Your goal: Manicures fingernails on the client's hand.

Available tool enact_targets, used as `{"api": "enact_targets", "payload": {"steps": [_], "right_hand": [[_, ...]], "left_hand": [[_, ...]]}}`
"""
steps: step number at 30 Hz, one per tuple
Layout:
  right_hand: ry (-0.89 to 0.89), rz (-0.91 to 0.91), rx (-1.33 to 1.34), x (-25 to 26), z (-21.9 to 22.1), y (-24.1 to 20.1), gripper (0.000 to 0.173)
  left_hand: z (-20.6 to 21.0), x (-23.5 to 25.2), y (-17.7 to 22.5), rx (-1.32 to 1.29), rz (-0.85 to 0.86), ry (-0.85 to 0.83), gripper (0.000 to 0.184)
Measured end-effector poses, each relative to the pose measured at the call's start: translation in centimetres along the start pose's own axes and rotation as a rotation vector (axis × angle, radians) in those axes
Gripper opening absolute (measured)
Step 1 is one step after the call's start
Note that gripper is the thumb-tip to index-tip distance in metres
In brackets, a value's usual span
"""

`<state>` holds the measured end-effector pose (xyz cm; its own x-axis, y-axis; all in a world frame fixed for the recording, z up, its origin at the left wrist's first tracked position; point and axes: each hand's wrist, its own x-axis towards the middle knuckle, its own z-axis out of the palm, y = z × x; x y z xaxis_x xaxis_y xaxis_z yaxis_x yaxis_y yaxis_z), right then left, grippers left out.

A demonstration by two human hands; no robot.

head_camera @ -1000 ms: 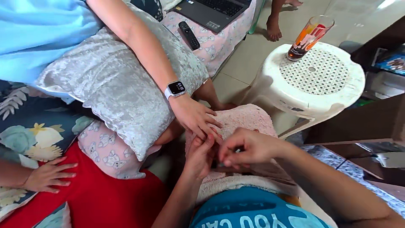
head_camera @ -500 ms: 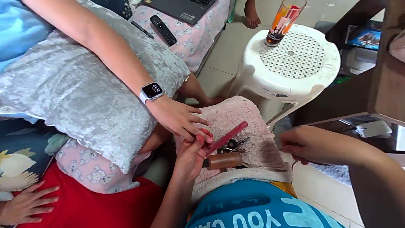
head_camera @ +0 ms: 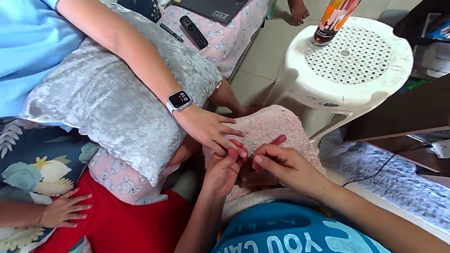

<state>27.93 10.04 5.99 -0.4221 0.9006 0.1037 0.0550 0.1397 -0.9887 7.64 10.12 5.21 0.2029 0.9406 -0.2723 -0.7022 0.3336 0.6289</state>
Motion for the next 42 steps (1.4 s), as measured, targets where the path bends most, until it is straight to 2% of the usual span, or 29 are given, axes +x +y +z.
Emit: {"api": "enact_targets", "payload": {"steps": [5,9,28,42], "right_hand": [[0.171,-0.193,-0.286,-0.3,0.8,0.7,0.027],[0.202,-0.284,-0.415,-0.1,0.8,0.7,0.028],[0.155,-0.279,-0.382,0.7,0.5,1.0,0.026],[0.156,-0.318,-0.541,0.8,0.3,0.6,0.026]], "left_hand": [[-0.4,0.1,-0.2,0.017,0.031,-0.01,0.01],[-0.5,0.1,-0.2,0.03,0.041,-0.011,0.01],[-0.6,0.2,-0.3,0.047,0.045,0.007,0.009],[-0.8,0.3,-0.3,0.051,0.046,-0.002,0.007]]}}
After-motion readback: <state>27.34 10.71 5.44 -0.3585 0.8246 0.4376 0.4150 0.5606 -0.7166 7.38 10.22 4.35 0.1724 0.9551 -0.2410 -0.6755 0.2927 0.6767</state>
